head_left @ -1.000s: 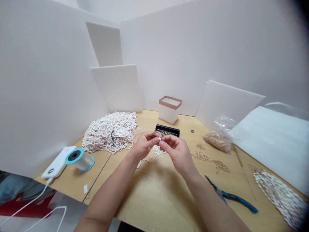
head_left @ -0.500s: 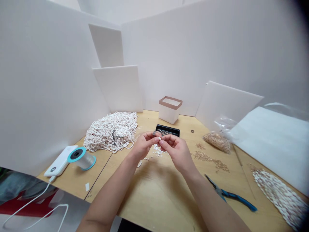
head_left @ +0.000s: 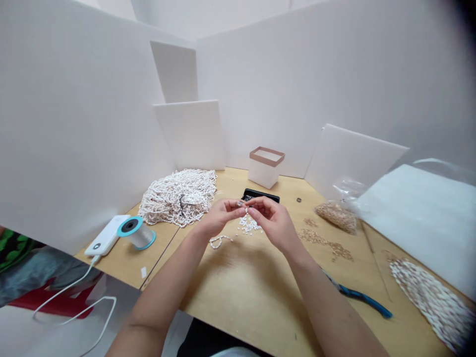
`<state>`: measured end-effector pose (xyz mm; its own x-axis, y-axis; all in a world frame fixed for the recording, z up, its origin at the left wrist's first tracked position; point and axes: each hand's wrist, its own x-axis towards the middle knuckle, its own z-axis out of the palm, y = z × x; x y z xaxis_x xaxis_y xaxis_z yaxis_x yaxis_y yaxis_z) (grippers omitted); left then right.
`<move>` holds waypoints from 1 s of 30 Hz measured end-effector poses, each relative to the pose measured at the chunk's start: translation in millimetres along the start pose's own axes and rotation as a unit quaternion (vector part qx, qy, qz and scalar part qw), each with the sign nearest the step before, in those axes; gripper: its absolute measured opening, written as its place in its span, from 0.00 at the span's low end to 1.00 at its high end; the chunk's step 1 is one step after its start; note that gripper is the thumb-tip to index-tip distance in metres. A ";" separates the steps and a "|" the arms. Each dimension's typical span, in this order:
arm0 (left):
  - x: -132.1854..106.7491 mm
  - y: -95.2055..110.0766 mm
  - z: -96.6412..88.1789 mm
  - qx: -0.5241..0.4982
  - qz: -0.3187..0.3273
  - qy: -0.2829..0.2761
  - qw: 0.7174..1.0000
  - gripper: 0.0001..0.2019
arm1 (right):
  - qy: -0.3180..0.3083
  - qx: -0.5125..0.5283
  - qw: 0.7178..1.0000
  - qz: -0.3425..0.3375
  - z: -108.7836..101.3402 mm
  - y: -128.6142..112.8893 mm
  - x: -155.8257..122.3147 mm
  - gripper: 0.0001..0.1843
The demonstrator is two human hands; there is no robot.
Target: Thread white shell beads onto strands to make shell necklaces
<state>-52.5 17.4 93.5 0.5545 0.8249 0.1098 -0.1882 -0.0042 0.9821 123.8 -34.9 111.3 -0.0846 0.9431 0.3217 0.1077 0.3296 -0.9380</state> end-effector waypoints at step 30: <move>-12.9 -29.0 -76.4 -0.122 -0.155 -0.067 0.978 0.09 | 0.017 0.234 0.972 0.005 -2.9 -22.5 68.7 0.20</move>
<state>-116.1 50.1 51.9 0.7142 0.6833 -0.1518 -0.1728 0.3823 0.9077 118.4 22.6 154.9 -0.0530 0.9498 0.3082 -0.3555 0.2705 -0.8947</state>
